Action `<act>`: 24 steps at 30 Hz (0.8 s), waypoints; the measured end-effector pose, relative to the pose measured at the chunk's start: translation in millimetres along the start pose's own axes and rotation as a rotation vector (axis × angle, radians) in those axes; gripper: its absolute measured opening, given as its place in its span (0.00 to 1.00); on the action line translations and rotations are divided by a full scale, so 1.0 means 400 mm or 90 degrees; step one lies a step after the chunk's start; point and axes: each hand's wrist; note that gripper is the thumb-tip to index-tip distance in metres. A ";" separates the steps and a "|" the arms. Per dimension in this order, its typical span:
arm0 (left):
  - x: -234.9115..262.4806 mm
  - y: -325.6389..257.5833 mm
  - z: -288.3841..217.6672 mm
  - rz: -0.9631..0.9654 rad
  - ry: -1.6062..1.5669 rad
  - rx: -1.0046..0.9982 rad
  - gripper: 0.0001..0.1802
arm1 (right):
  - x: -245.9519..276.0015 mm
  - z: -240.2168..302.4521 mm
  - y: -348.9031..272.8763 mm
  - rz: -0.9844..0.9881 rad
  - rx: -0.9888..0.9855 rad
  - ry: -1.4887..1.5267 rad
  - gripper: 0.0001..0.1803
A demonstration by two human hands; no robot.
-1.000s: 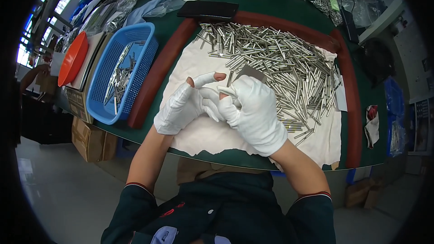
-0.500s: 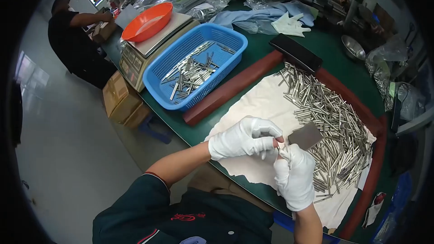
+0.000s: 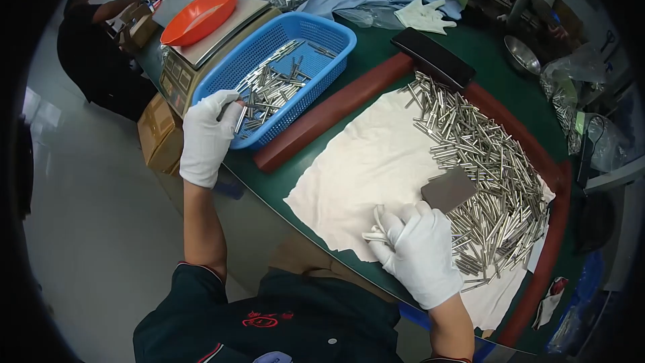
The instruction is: Inspecting small metal rods, wiping them with a cleaning cloth, and using a sharpening stone to deburr or polish them.
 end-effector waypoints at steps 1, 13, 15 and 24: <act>-0.001 0.004 0.025 0.042 0.006 0.047 0.09 | 0.001 -0.003 -0.004 0.025 -0.014 -0.005 0.23; -0.025 0.015 -0.135 -0.057 -0.152 -0.117 0.11 | 0.051 -0.133 -0.029 -0.344 -0.221 0.109 0.13; -0.075 0.008 -0.183 -0.006 -0.194 -0.193 0.11 | 0.051 -0.136 -0.022 -0.227 -0.236 -0.126 0.37; -0.283 0.040 -0.348 0.299 -0.069 -0.317 0.10 | 0.029 -0.134 -0.027 -0.040 -0.333 -0.124 0.47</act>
Point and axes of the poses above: each hand's wrist, its own y-axis towards the middle knuckle, its own x-axis out of the back of the hand, z = x × y
